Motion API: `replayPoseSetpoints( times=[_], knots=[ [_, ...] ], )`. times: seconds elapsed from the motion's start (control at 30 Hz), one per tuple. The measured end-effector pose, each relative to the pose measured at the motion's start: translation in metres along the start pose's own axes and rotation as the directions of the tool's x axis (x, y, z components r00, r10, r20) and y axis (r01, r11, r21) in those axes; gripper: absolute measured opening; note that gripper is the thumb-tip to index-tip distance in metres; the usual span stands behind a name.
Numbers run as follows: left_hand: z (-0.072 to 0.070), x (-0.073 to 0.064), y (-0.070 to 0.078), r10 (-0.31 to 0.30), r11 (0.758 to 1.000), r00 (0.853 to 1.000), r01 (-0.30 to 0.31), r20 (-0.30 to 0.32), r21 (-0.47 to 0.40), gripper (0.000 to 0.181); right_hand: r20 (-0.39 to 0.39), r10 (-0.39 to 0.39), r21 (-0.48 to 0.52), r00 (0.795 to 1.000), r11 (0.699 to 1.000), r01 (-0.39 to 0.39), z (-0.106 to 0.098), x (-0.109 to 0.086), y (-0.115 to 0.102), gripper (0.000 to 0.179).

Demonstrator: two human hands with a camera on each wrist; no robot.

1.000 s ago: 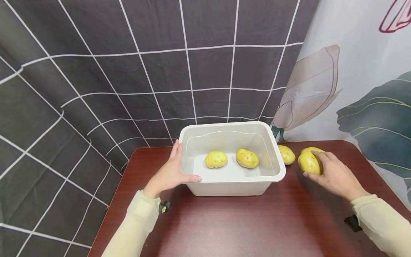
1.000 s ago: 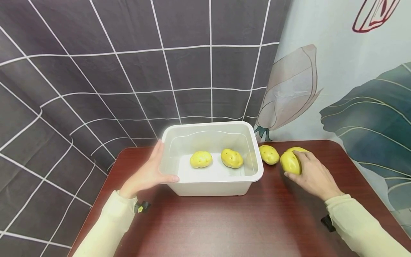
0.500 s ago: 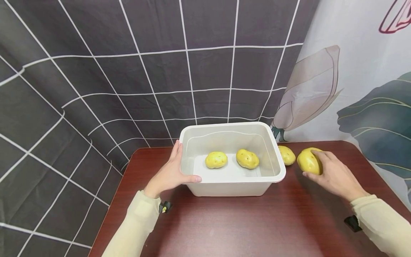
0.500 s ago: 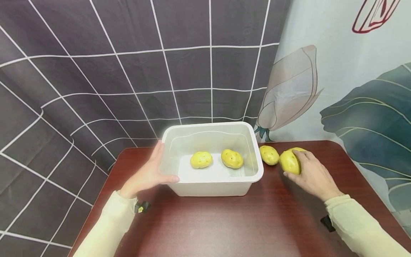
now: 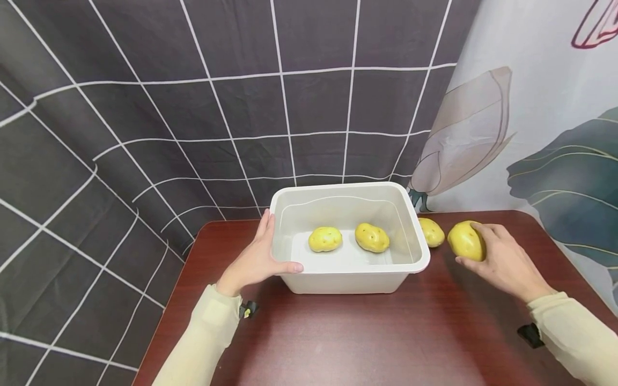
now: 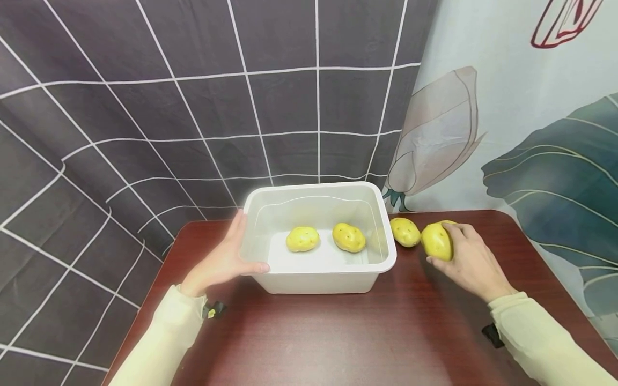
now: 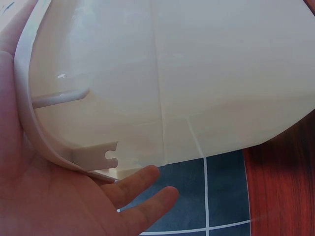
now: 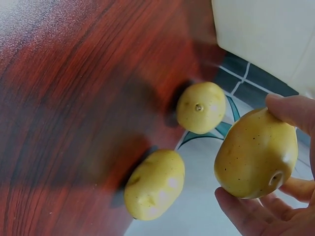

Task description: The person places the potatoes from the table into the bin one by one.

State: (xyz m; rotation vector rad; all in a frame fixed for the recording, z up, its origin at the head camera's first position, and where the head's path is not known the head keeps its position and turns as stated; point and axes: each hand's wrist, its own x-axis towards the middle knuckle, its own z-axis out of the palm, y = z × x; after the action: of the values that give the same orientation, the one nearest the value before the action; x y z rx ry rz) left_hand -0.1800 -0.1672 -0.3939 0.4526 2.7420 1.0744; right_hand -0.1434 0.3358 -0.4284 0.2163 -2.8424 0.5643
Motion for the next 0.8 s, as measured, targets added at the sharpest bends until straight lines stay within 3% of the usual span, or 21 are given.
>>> replayPoseSetpoints(
  times=[0.8],
  knots=[
    [0.0,0.001,0.0005,-0.011,1.0,1.0,0.011,0.001,0.018,0.139,-0.048,-0.023,0.016,0.999,1.0,0.024,-0.0027,0.0026,-0.0063,0.085]
  ],
)
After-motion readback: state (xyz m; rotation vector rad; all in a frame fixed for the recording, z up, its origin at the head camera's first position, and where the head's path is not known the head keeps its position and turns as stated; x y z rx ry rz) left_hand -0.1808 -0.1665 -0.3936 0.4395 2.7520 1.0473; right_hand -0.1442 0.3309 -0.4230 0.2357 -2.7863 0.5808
